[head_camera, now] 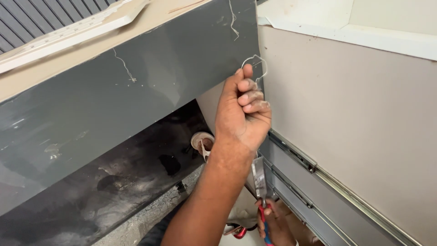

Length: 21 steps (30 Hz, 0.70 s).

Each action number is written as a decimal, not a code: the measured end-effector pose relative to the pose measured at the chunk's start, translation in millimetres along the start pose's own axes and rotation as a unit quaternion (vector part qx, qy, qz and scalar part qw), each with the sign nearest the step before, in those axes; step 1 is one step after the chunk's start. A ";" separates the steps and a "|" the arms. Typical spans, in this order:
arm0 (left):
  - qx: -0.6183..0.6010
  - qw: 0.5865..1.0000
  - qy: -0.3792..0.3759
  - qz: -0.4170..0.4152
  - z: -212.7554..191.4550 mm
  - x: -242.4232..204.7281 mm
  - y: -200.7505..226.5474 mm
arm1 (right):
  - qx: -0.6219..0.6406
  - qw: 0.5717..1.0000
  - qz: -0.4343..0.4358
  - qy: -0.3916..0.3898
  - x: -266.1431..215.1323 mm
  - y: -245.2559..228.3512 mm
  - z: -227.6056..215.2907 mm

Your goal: Finishing and cleaning the edges of a furniture panel using a putty knife and pliers.

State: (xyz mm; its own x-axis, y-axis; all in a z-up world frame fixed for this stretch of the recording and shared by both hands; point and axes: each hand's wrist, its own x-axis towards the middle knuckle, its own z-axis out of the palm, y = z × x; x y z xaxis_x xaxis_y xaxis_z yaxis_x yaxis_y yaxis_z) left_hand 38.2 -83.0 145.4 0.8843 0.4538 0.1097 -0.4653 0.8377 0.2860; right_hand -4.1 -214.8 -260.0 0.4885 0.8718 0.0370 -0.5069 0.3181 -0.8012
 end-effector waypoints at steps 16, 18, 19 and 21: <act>0.405 0.910 0.060 0.067 4.9 -30.4 50.0 | 0.025 1.000 0.000 -0.003 9.6 35.4 31.2; 0.464 0.884 0.015 0.045 -1.9 -50.5 72.3 | 0.038 0.999 -0.034 0.011 12.9 25.8 47.5; 0.531 0.847 0.005 0.021 -7.1 -64.8 81.4 | 0.071 0.996 -0.055 -0.016 15.2 17.7 55.4; 0.596 0.803 -0.017 -0.006 -34.0 -85.1 98.6 | 0.103 0.990 -0.087 -0.041 28.9 -10.9 85.4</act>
